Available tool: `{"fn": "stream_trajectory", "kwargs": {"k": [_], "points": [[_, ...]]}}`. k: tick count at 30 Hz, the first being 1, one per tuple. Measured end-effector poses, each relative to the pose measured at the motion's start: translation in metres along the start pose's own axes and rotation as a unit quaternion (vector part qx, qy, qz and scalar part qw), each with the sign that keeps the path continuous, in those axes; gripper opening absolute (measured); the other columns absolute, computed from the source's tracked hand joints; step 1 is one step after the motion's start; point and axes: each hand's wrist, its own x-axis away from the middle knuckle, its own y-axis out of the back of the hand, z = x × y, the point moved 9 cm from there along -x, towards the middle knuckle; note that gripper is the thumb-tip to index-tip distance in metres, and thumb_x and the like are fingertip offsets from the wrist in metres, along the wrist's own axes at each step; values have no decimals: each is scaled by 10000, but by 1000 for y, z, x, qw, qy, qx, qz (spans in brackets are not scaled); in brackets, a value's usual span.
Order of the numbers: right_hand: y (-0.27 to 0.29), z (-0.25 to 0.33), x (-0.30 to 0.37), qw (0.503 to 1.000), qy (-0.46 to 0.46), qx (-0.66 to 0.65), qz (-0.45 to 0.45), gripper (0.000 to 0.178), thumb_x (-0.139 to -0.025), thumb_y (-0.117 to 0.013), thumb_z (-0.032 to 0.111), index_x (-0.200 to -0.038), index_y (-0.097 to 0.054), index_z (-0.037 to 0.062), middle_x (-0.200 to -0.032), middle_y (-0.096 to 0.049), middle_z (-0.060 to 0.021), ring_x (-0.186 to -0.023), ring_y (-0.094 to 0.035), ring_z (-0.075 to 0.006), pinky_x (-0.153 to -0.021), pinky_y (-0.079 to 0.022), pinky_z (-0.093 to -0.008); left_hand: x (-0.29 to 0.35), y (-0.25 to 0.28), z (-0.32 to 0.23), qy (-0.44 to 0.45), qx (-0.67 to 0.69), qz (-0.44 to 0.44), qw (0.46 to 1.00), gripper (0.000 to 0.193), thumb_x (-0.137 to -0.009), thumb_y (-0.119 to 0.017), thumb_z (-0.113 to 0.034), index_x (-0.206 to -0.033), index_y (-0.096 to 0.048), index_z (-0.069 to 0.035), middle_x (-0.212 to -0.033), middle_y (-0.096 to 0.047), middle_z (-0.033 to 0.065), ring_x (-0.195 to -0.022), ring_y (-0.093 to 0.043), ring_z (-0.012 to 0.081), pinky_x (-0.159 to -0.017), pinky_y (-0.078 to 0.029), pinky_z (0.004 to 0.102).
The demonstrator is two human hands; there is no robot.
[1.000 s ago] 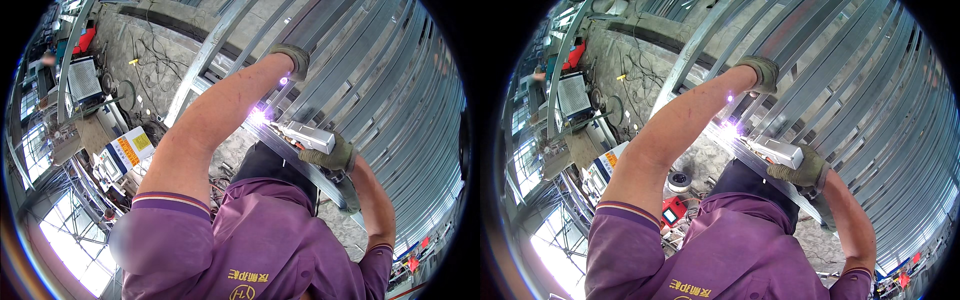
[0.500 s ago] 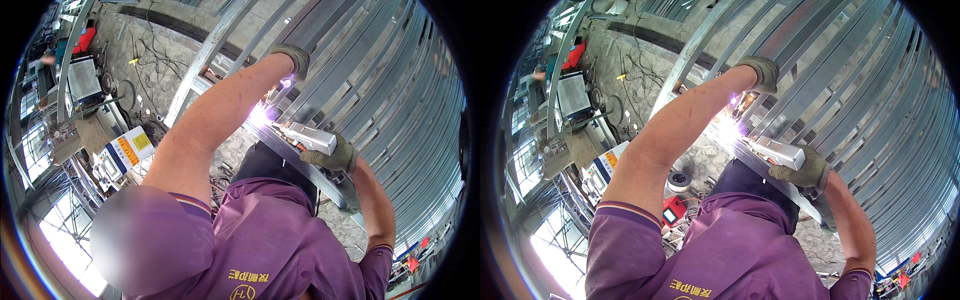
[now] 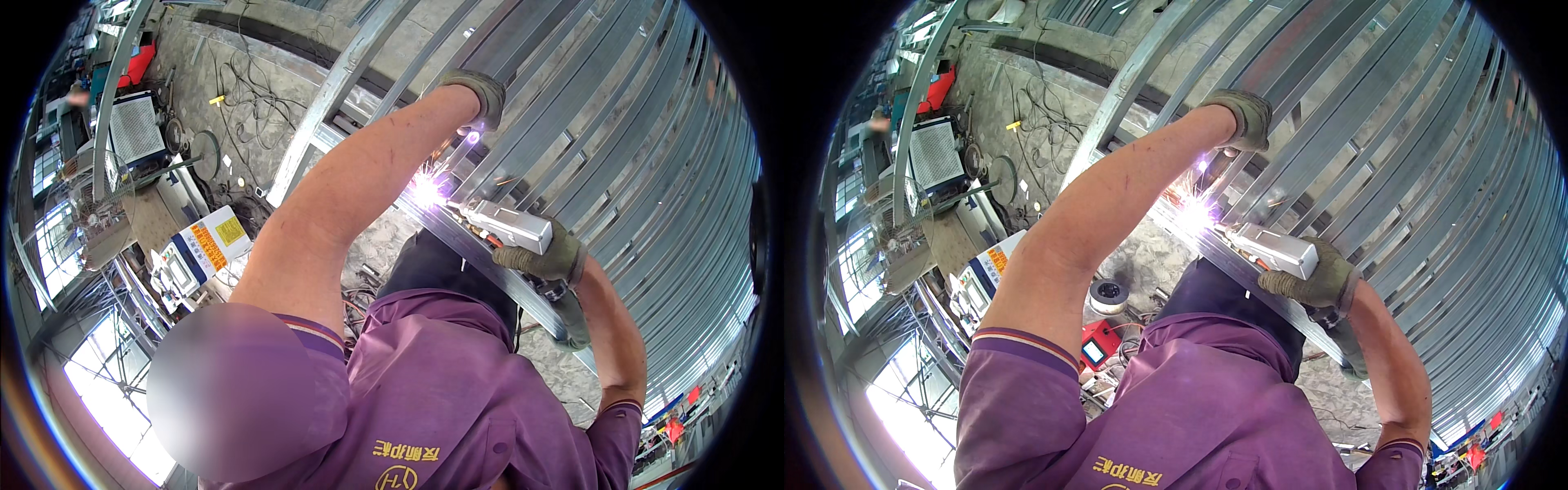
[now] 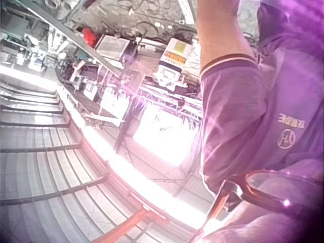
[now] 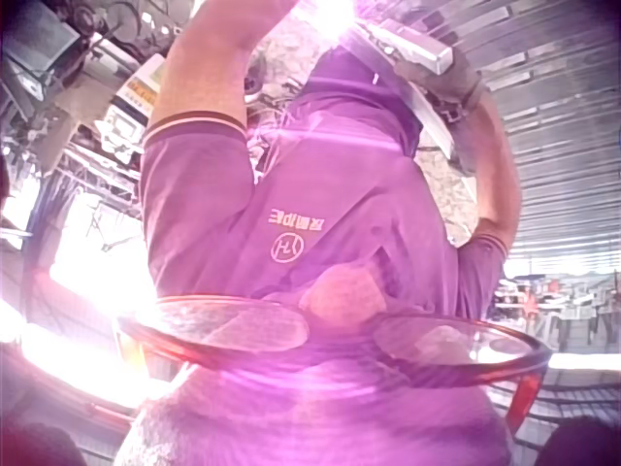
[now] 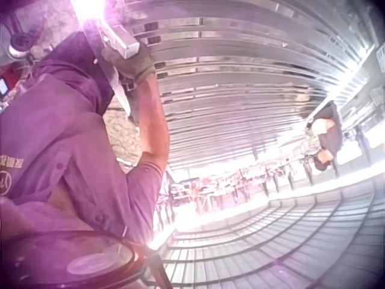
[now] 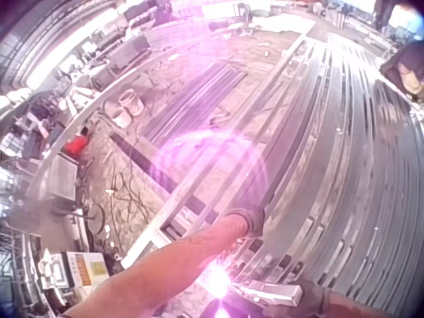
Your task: The person welds a large metal frame using a handheld welding tool. They move along the frame, applying welds at multiple joints while wearing gloves. Another worker is visible in the background performing similar tasks.
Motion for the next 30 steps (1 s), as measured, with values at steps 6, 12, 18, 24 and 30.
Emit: {"fn": "stream_trajectory", "kwargs": {"k": [6,12,18,24,30], "points": [[-1,3,1,1000,25,8,2,704,-874,-944,483,-1415,-731,86,-1173,-828,-146,-1043,-790,-238,-939,-633,-387,-1,-3,2,16,44,35,998,326,-957,-737,-169,-1237,-816,-22,-1148,-841,125,-1011,-806,288,-882,-634,453],[1,-7,2,1000,-28,13,4,710,-859,-952,501,-1391,-740,83,-1055,-824,-118,-852,-780,-196,-761,-650,-365,-6,-2,4,-8,-9,-33,999,341,-985,-681,-328,-1057,-857,-45,-909,-847,95,-884,-810,261,-845,-621,442],[0,-13,3,1000,-19,-7,-11,703,-838,-968,496,-1366,-753,84,-964,-809,-77,-705,-734,-147,-623,-622,-330,-10,-4,5,0,-6,-19,1000,333,-983,-666,-327,-1035,-863,-63,-874,-842,77,-879,-807,249,-851,-614,440],[0,-16,4,999,3,-11,-30,682,-841,-968,483,-1348,-759,77,-1001,-817,-89,-798,-757,-167,-696,-632,-354,-7,-2,3,-5,-12,-18,1000,330,-979,-661,-324,-997,-865,-66,-881,-841,86,-885,-806,255,-855,-611,448],[4,2,32,996,25,24,-79,563,-880,-940,418,-1283,-785,57,-1033,-816,-126,-889,-775,-252,-793,-618,-389,-9,-5,1,-25,-73,-30,997,321,-968,-672,-304,-949,-860,-44,-895,-832,129,-903,-803,296,-866,-606,471]]}}
